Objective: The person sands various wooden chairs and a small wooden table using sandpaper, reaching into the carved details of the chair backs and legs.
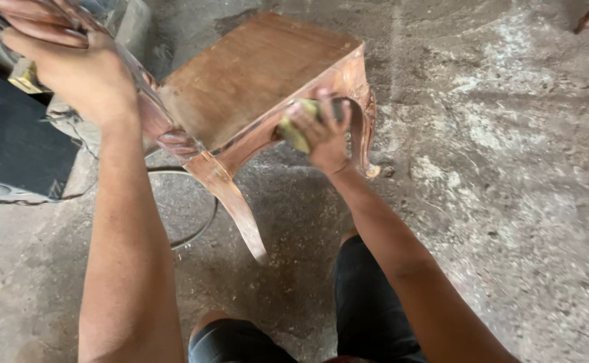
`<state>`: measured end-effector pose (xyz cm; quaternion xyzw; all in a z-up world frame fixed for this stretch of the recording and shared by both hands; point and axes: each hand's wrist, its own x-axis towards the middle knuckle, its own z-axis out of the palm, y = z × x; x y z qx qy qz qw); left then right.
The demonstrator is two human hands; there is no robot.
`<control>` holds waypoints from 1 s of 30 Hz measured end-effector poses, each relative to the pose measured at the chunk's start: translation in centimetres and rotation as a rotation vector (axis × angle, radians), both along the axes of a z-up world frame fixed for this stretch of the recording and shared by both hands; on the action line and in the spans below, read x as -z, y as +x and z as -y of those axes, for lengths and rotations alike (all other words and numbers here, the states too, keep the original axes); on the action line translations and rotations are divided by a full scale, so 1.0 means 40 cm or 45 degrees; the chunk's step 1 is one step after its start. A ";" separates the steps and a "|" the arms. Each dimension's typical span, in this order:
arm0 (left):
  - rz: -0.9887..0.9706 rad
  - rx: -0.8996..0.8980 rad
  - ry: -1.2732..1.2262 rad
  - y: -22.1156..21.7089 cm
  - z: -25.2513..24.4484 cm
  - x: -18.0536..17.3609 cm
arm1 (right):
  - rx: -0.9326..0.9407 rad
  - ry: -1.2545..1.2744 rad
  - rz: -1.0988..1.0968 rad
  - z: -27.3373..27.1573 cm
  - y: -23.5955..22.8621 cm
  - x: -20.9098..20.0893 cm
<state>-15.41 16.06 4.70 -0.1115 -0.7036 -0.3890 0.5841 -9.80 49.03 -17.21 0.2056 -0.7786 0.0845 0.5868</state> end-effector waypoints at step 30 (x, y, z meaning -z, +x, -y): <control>0.039 0.030 0.018 -0.032 0.021 -0.027 | 0.114 -0.316 0.254 -0.021 -0.110 -0.016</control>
